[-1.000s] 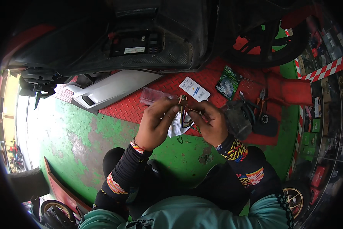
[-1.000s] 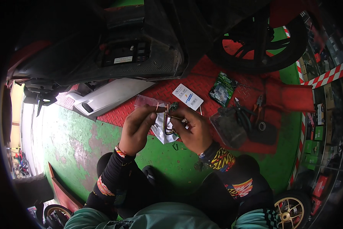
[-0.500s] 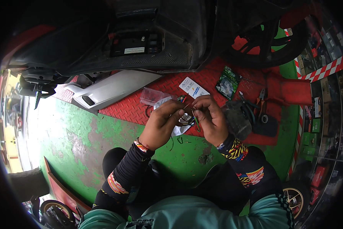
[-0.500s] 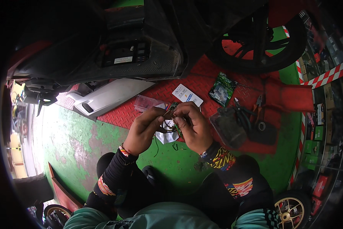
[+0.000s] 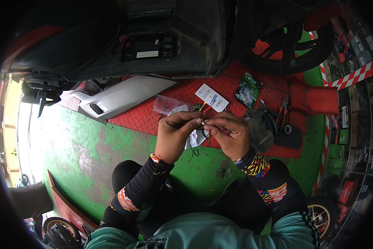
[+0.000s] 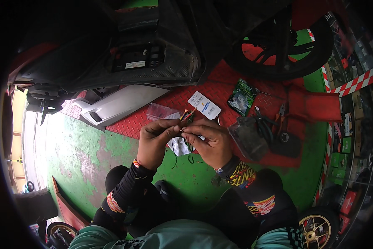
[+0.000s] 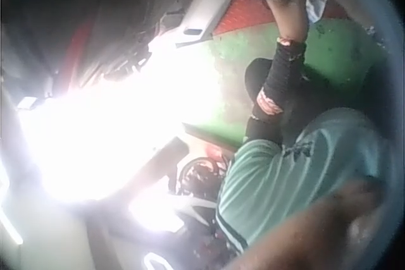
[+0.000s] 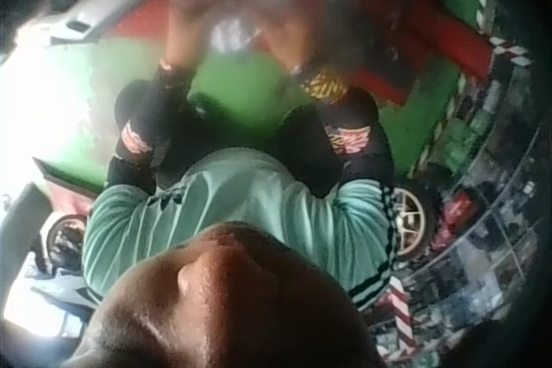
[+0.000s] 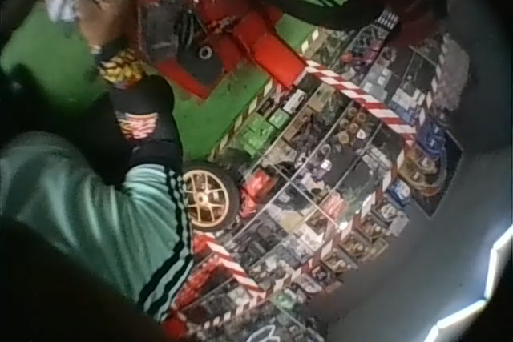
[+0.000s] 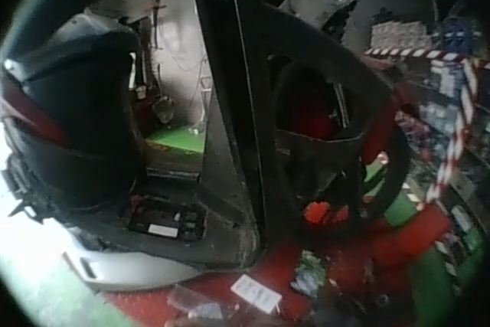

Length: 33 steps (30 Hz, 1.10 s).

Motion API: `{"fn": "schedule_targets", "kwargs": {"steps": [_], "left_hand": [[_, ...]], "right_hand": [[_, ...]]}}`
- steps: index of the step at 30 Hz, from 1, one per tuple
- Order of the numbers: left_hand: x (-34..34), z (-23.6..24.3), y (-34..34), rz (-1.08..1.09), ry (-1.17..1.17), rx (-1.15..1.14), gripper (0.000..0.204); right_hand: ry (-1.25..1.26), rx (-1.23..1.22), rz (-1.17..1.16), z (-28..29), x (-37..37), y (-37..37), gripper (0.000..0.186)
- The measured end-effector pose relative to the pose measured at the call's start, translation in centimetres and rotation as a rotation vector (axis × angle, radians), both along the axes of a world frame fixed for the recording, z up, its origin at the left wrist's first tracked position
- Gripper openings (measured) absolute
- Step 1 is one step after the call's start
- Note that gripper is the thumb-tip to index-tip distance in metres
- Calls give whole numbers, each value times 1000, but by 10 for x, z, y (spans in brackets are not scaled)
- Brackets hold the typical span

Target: The recorder is shown stripping wires and applying electrical tape to a wiring harness on a motorcycle.

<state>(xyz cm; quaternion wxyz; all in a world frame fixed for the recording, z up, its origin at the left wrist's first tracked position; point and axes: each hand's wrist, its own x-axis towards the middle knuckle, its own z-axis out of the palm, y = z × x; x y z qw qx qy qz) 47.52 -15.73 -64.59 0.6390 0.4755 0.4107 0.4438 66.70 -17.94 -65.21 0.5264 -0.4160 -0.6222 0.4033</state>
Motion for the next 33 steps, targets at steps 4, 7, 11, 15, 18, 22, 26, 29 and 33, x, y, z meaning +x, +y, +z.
{"fn": "schedule_targets", "kwargs": {"steps": [4, 7, 11, 15, 18, 22, 26, 29, 33], "left_hand": [[4, 9, 1, -18, -74, -42, 28], [4, 18, 4, -5, -98, -85, 34], [-1, 10, 6, -94, 30, 32, 36], [-5, 7, 5, -156, 136, 110, 38], [-5, 9, 8, -193, 184, 186, 41], [-2, 8, 8, -153, 258, 205, 44], [0, 11, 9, -154, 314, 277, 49], [-3, 9, 11, -194, 400, 353, 55], [-7, 9, 13, -230, 453, 451, 60]], "right_hand": [[-12, -31, -18, 0, -1, 0, 12], [28, -54, -27, -4, -2, 0, 11], [-20, -102, -58, 0, -2, 1, 10], [-5, -184, -73, -4, 0, 2, 10], [84, -266, -35, -3, 2, 3, 10], [204, -380, 7, -5, 4, 4, 11], [272, -476, 8, -6, 7, 4, 13], [324, -538, 31, -10, 9, 5, 12], [413, -625, 76, -11, 10, 5, 10]]}}
